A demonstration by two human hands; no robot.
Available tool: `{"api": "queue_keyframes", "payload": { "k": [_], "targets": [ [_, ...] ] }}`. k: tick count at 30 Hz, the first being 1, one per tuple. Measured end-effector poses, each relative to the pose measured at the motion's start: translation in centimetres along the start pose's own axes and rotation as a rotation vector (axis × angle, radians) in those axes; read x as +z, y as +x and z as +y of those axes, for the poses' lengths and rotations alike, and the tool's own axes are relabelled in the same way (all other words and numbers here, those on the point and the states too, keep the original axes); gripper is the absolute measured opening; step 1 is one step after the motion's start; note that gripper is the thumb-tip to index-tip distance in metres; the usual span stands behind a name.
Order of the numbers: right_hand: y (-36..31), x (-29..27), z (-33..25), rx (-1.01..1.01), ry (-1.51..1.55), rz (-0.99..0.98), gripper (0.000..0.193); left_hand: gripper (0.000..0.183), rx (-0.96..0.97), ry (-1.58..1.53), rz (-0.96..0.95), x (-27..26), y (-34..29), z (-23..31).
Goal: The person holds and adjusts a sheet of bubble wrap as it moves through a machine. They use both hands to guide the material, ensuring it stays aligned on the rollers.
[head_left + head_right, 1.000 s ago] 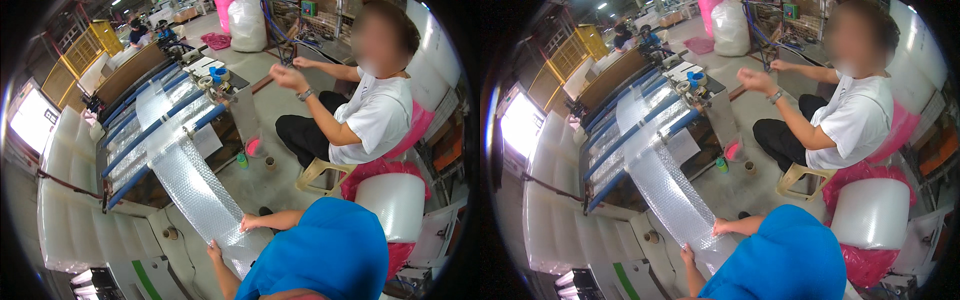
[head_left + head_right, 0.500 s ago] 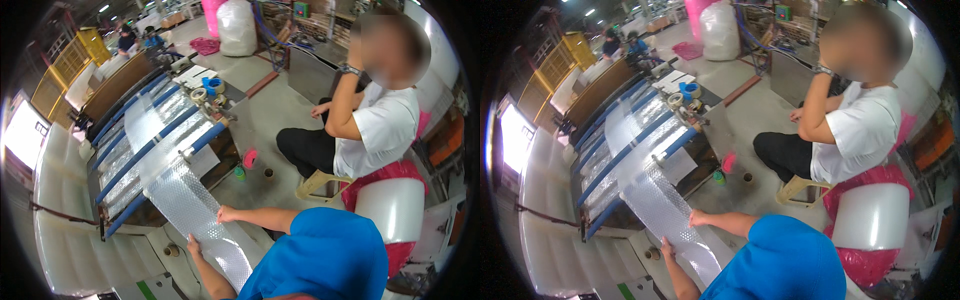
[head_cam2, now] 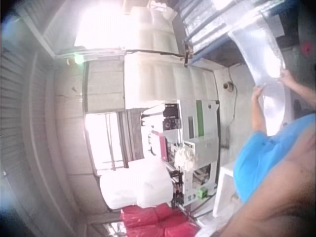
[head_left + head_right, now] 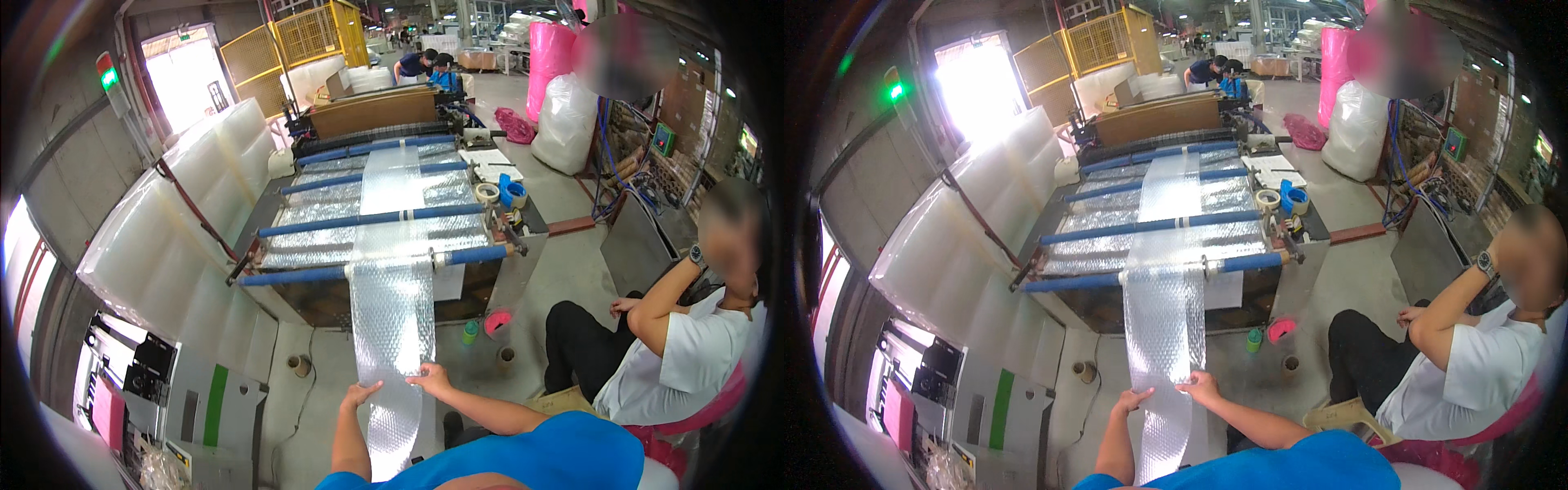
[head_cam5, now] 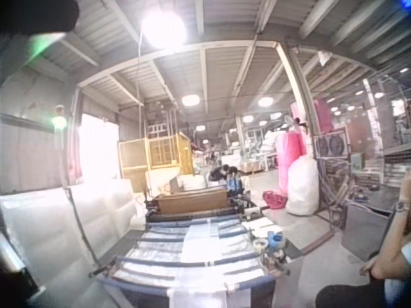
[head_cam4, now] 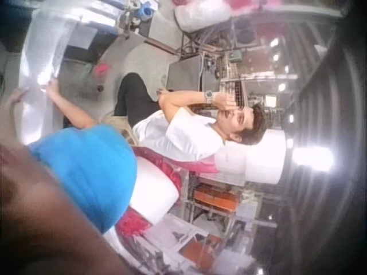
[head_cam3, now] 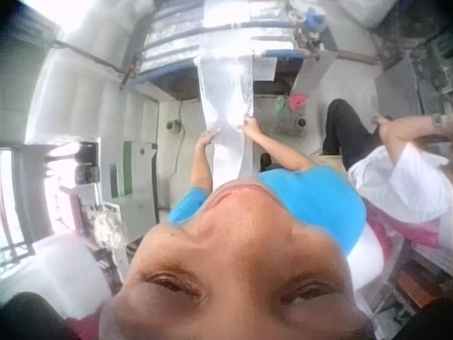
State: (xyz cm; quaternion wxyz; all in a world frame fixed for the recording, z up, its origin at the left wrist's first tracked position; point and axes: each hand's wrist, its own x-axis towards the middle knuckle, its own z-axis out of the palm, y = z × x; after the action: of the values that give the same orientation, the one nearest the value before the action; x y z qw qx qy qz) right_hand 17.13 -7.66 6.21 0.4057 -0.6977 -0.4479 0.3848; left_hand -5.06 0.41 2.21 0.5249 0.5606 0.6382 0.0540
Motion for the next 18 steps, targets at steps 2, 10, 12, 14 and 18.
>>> {"api": "queue_keyframes", "payload": {
  "k": [2,10,12,14,18],
  "targets": [
    [-3.2,0.8,1.9,0.108,0.020,-0.177,0.028,0.093,-0.028,-0.034,-0.052,0.7,-1.6,0.1],
    [-6.4,0.5,2.6,0.186,0.113,-0.217,0.030,0.082,0.125,0.009,0.114,3.7,-6.7,-2.7],
    [-8.3,-0.7,0.2,0.161,0.141,-0.192,0.030,0.075,0.194,-0.039,0.200,3.8,-8.8,-3.1],
    [-8.8,-1.1,-0.5,0.133,0.158,-0.150,0.030,0.066,0.184,0.045,0.386,3.2,-11.4,-1.9],
    [-9.6,0.8,0.7,-0.030,0.036,0.024,0.027,0.050,0.084,-0.002,0.621,1.7,-15.2,-3.3]
  ]
}}
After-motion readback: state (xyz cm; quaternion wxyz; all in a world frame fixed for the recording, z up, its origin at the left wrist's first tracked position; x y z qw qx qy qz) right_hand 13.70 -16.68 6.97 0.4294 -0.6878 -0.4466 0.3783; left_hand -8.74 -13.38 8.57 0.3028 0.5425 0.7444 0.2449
